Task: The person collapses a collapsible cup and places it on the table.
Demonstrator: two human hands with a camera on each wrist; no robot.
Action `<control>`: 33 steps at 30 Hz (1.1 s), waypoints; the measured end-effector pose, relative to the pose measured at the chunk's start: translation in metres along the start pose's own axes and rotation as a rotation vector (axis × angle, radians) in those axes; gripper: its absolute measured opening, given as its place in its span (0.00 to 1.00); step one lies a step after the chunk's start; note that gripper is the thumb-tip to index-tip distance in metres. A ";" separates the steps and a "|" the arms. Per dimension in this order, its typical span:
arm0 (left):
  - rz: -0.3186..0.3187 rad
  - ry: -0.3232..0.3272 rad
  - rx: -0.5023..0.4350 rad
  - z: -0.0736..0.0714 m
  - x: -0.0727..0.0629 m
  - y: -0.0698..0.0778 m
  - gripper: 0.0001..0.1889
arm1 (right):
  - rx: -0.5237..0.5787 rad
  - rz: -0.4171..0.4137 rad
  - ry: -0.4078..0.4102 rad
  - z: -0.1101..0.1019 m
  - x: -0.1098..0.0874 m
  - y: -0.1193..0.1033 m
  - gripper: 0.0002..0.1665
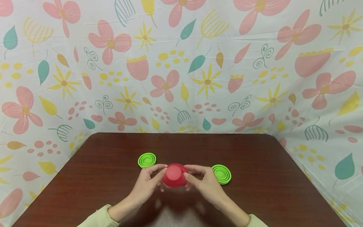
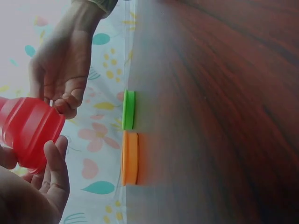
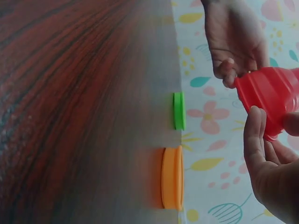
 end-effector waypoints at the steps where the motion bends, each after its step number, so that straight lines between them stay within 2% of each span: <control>1: -0.006 -0.016 -0.022 0.000 0.000 0.000 0.17 | -0.009 0.001 0.002 -0.001 0.000 0.000 0.24; 7: -0.043 -0.145 -0.147 0.002 -0.001 0.000 0.21 | -0.037 0.007 0.013 -0.004 -0.001 -0.001 0.25; 10: -0.039 -0.167 -0.164 0.002 -0.001 0.000 0.22 | -0.056 0.018 0.021 -0.003 0.000 -0.001 0.26; 15: -0.033 -0.131 -0.154 0.001 -0.001 -0.001 0.21 | -0.077 0.039 0.036 -0.001 0.003 0.000 0.24; 22: -0.040 -0.053 -0.120 0.002 0.000 0.000 0.19 | -0.043 0.046 0.046 0.001 0.003 0.003 0.25; 28: -0.028 -0.001 -0.058 0.002 0.002 0.000 0.18 | 0.085 0.105 0.059 0.002 0.003 0.004 0.28; 33: -0.006 0.019 -0.055 0.002 0.003 0.000 0.18 | 0.171 0.143 0.059 0.001 0.003 0.003 0.30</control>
Point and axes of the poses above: each hand's wrist, its own x-axis towards the middle knuckle, its own z-axis out of the palm, y = z × x, the point moved 3 cm from there along x, towards the middle knuckle, and after that the axes turned 13 degrees about -z, right-handed, at the moved point
